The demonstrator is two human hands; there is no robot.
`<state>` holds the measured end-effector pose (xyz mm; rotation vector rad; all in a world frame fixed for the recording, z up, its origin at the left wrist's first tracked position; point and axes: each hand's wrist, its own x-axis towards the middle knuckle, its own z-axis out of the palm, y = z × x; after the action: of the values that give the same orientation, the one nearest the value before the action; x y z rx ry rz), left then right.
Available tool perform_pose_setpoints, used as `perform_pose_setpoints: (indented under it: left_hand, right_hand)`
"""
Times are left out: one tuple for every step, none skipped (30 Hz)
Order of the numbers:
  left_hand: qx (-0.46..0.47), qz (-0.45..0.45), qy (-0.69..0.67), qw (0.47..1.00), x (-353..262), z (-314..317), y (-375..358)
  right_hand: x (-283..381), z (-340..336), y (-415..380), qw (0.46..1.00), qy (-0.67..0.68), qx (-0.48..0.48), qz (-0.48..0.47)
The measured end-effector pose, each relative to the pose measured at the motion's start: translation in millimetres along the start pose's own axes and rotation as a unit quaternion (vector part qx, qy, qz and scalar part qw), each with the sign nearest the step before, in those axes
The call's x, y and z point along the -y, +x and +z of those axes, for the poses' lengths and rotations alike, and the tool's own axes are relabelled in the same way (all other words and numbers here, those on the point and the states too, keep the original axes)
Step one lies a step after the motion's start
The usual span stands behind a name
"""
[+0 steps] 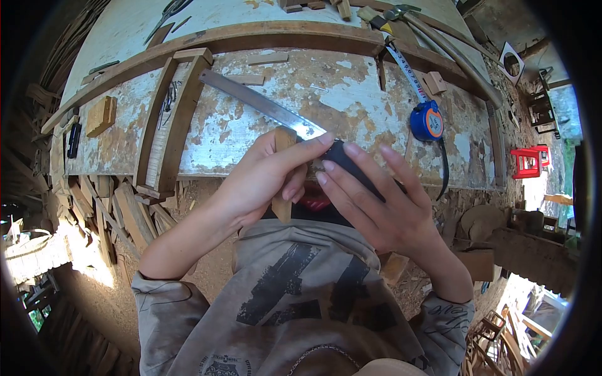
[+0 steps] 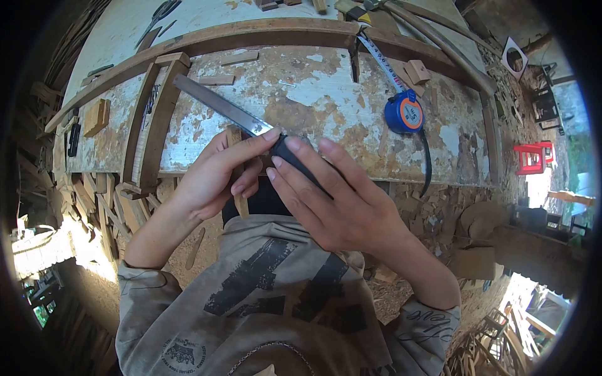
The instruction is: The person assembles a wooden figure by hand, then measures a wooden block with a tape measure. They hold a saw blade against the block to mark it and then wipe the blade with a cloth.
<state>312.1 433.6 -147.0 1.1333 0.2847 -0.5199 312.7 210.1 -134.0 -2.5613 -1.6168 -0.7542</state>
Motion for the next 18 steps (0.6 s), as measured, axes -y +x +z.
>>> perform_pose_setpoints:
  left_hand:
    - [0.006,-0.004,-0.004,1.000,-0.4,-1.0,0.0]
    - [0.010,-0.002,0.001,1.000,-0.9,-1.7,0.4]
    - [0.013,0.000,0.006,1.000,-1.4,-2.4,1.1]
    - [0.016,0.002,0.010,1.000,-1.7,-3.2,1.6]
    - [0.020,0.002,0.008,1.000,-0.6,-4.4,2.5]
    - [0.025,0.002,0.005,1.000,1.2,-5.8,4.0]
    - [0.030,0.001,0.003,1.000,2.2,-6.4,4.9]
    - [0.022,0.005,0.011,1.000,2.1,-5.2,5.0]
    - [0.015,0.009,0.019,1.000,1.5,-2.6,4.8]
    - [0.008,0.014,0.027,1.000,0.5,-0.6,4.2]
    - [0.003,0.037,0.066,0.997,-0.9,0.7,2.3]
    - [-0.001,0.061,0.105,0.993,-2.2,2.0,-0.5]
    - [-0.006,0.085,0.144,0.986,-2.7,2.7,-2.4]
    - [-0.011,0.119,0.148,0.982,-1.1,4.3,-2.2]
    - [-0.016,0.152,0.150,0.977,2.4,6.7,-0.7]
    - [-0.023,0.184,0.153,0.971,5.7,7.2,0.2]
    - [-0.022,0.160,0.146,0.976,7.2,3.6,0.7]
    - [-0.014,0.150,0.135,0.979,7.6,2.6,1.2]
  right_hand:
    - [-0.6,0.2,0.1,1.000,0.007,0.001,0.006]
    - [-1.3,0.4,0.2,1.000,0.014,0.001,0.011]
    - [-2.4,1.6,-0.1,1.000,0.024,0.006,0.013]
    - [-2.7,3.0,-0.9,0.999,0.030,0.008,0.011]
    - [-3.0,4.4,-1.7,0.999,0.036,0.010,0.010]
    - [-2.5,6.2,-3.3,0.999,0.037,0.010,0.007]
    - [-2.5,7.1,-4.5,0.999,0.038,0.009,0.004]
    - [-3.5,7.2,-4.8,0.999,0.039,0.008,-0.004]
    - [-5.1,7.2,-4.9,0.999,0.040,0.008,-0.010]
    - [-6.6,6.7,-5.1,0.999,0.041,0.007,-0.018]
    - [-6.6,5.5,-5.9,0.997,0.078,-0.003,0.004]
    - [-5.6,3.5,-7.1,0.993,0.114,-0.012,0.027]
    - [-5.3,2.0,-7.8,0.987,0.150,-0.022,0.049]
    - [-6.9,1.2,-8.6,0.974,0.204,-0.043,0.090]
    - [-9.1,0.4,-9.7,0.955,0.257,-0.063,0.130]
    - [-9.8,-0.7,-9.9,0.932,0.311,-0.082,0.169]
    - [-6.5,-3.0,-7.3,0.908,0.354,-0.104,0.198]
    - [-3.2,-5.3,-4.6,0.881,0.397,-0.129,0.225]
